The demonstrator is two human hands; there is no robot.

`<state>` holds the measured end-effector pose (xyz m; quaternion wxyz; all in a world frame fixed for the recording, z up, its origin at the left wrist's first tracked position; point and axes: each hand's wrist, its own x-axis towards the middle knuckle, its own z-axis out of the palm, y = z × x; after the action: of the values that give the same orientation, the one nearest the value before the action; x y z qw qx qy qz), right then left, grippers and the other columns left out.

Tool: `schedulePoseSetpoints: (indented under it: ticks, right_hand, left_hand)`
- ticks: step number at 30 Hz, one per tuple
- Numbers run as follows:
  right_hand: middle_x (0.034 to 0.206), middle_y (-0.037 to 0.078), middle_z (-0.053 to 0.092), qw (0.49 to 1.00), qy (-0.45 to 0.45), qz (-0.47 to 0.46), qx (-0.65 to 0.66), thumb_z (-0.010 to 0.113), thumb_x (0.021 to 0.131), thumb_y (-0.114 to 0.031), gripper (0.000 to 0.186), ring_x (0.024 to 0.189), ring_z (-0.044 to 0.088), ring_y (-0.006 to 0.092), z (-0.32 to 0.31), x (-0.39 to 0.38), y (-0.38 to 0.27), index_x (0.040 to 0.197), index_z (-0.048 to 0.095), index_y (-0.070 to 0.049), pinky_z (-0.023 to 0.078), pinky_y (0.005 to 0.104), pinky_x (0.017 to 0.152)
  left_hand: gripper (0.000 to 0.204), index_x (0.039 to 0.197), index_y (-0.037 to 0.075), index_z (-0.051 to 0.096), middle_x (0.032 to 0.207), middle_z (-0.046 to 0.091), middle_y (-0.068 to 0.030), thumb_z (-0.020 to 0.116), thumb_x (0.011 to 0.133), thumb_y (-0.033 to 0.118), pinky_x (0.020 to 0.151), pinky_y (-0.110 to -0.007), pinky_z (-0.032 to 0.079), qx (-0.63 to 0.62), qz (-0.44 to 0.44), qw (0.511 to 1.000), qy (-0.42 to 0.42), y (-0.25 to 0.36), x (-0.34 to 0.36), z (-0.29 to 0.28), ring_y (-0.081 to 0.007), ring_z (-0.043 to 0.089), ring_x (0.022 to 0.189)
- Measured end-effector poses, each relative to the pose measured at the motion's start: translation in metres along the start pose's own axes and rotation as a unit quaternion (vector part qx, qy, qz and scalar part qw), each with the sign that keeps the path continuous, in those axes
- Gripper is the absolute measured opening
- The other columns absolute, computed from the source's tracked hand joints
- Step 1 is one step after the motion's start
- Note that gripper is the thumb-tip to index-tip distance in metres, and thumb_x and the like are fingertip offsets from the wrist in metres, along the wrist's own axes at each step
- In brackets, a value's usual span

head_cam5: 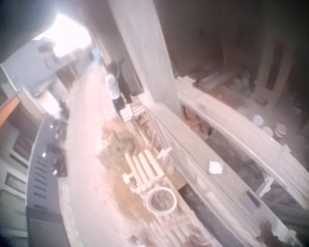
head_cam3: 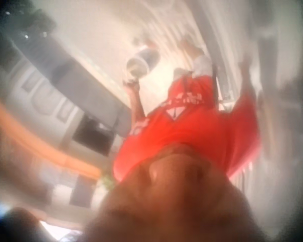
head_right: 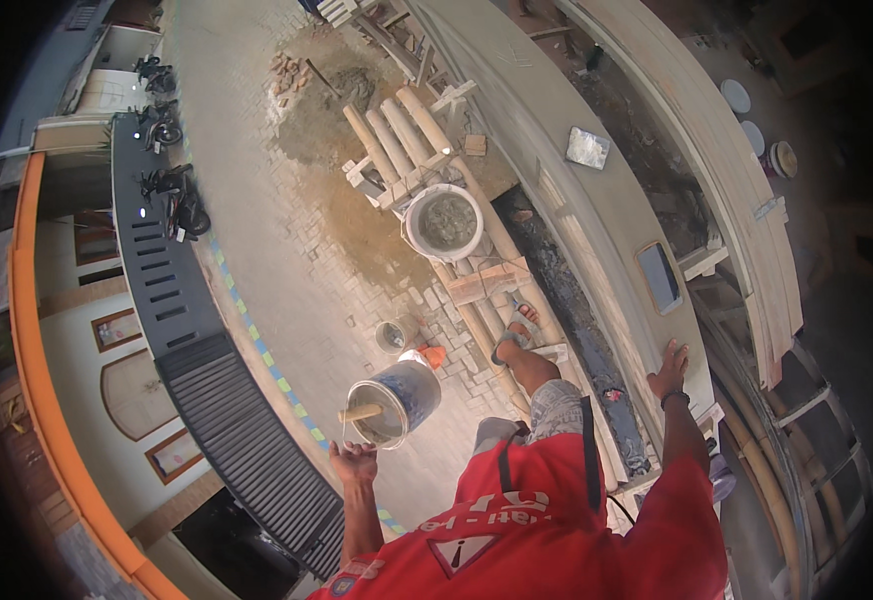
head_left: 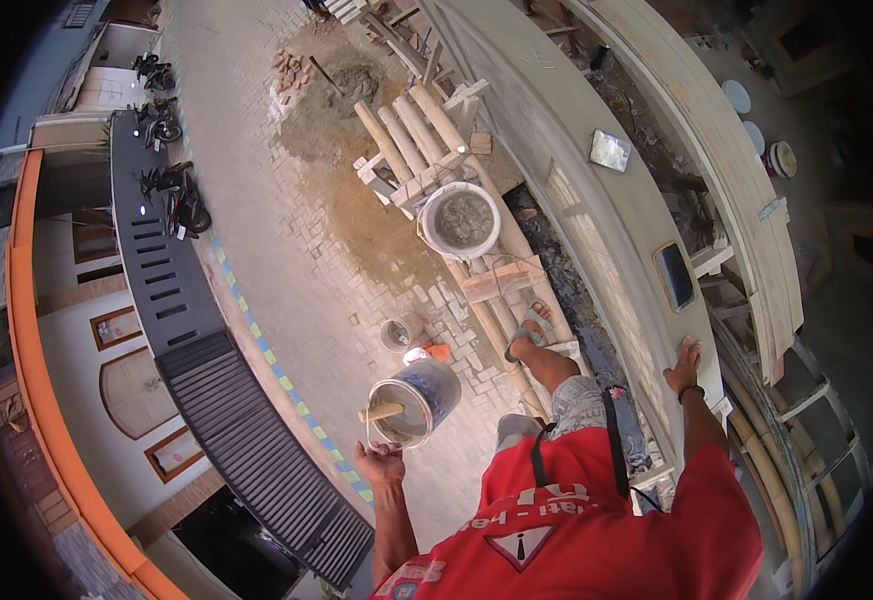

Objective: The person uses a hammer and chisel to chip away excess concrete on a curved wall section, then applies a liquid with a brush to the same area. The person works while sitting on a bamboo scaffold.

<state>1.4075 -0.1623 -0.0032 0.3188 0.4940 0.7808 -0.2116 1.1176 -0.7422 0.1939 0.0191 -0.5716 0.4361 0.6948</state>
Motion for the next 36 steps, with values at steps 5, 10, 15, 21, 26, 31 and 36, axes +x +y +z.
schedulePoseSetpoints:
  ticks: [5, 10, 15, 21, 26, 31, 36]
  right_hand:
    - [0.154, 0.024, -0.003, 0.999, -0.026, 0.009, 0.020, 0.067, 0.070, -0.016, 0.105, 0.141, 0.006, 0.0447, -0.011, -0.005, -0.001, 0.151, 0.000, -0.020, 0.021, 0.0471, 0.114]
    - [0.154, 0.024, -0.005, 0.992, -0.108, 0.040, 0.055, 0.066, 0.073, -0.014, 0.103, 0.143, 0.001, 0.0400, -0.044, -0.011, -0.014, 0.151, -0.002, -0.020, 0.017, 0.0430, 0.115]
    - [0.156, 0.017, -0.002, 0.997, -0.070, 0.020, 0.031, 0.065, 0.072, -0.015, 0.101, 0.143, 0.007, 0.0397, -0.021, 0.013, -0.008, 0.151, 0.003, -0.026, 0.028, 0.0517, 0.110]
    - [0.157, 0.015, -0.001, 0.994, -0.045, 0.041, 0.094, 0.064, 0.072, -0.013, 0.098, 0.143, 0.009, 0.0392, -0.006, 0.010, -0.007, 0.151, 0.008, -0.025, 0.026, 0.0556, 0.109]
    - [0.157, 0.012, 0.001, 0.996, -0.030, 0.061, 0.057, 0.065, 0.071, -0.009, 0.097, 0.143, 0.011, 0.0365, -0.020, -0.013, -0.022, 0.150, 0.013, -0.027, 0.026, 0.0629, 0.106]
    - [0.156, 0.015, 0.006, 0.993, 0.033, 0.072, 0.089, 0.061, 0.066, 0.000, 0.096, 0.142, 0.013, 0.0393, -0.023, -0.029, -0.035, 0.149, 0.018, -0.022, 0.027, 0.0562, 0.109]
    - [0.147, 0.023, 0.029, 0.951, 0.201, 0.165, 0.168, 0.054, 0.068, 0.005, 0.083, 0.134, 0.030, 0.0421, 0.019, -0.031, -0.022, 0.145, 0.030, -0.013, 0.035, 0.0468, 0.105]
  left_hand:
    - [0.039, 0.076, 0.012, 0.039, 0.059, 0.039, 0.0017, 0.039, 0.093, 0.046, 0.054, -0.033, 0.040, -0.025, 0.035, 0.999, 0.022, 0.049, 0.017, 0.018, -0.0160, 0.038, 0.049]
    - [0.043, 0.074, 0.012, 0.038, 0.057, 0.038, 0.0006, 0.039, 0.090, 0.053, 0.054, -0.033, 0.041, -0.062, 0.048, 0.996, 0.033, 0.106, -0.008, 0.058, -0.0157, 0.039, 0.050]
    - [0.044, 0.069, 0.014, 0.037, 0.053, 0.034, 0.0026, 0.036, 0.091, 0.052, 0.052, -0.031, 0.040, -0.096, 0.055, 0.993, 0.050, 0.138, -0.025, 0.067, -0.0150, 0.039, 0.051]
    - [0.039, 0.071, 0.014, 0.036, 0.056, 0.034, 0.0015, 0.039, 0.089, 0.049, 0.052, -0.029, 0.036, -0.038, 0.065, 0.997, 0.021, 0.177, 0.036, 0.123, -0.0157, 0.039, 0.053]
    - [0.036, 0.072, 0.016, 0.039, 0.058, 0.034, 0.0019, 0.037, 0.087, 0.048, 0.053, -0.029, 0.035, 0.004, 0.044, 0.997, 0.068, 0.207, 0.069, 0.172, -0.0148, 0.036, 0.051]
    - [0.028, 0.084, 0.019, 0.047, 0.073, 0.040, 0.0028, 0.037, 0.089, 0.045, 0.055, -0.028, 0.035, 0.024, 0.026, 0.991, 0.132, 0.214, 0.107, 0.270, -0.0139, 0.040, 0.060]
    - [0.033, 0.104, 0.015, 0.049, 0.084, 0.046, 0.0017, 0.032, 0.092, 0.040, 0.060, -0.030, 0.039, 0.045, 0.006, 0.991, 0.130, 0.210, 0.186, 0.347, -0.0130, 0.045, 0.070]
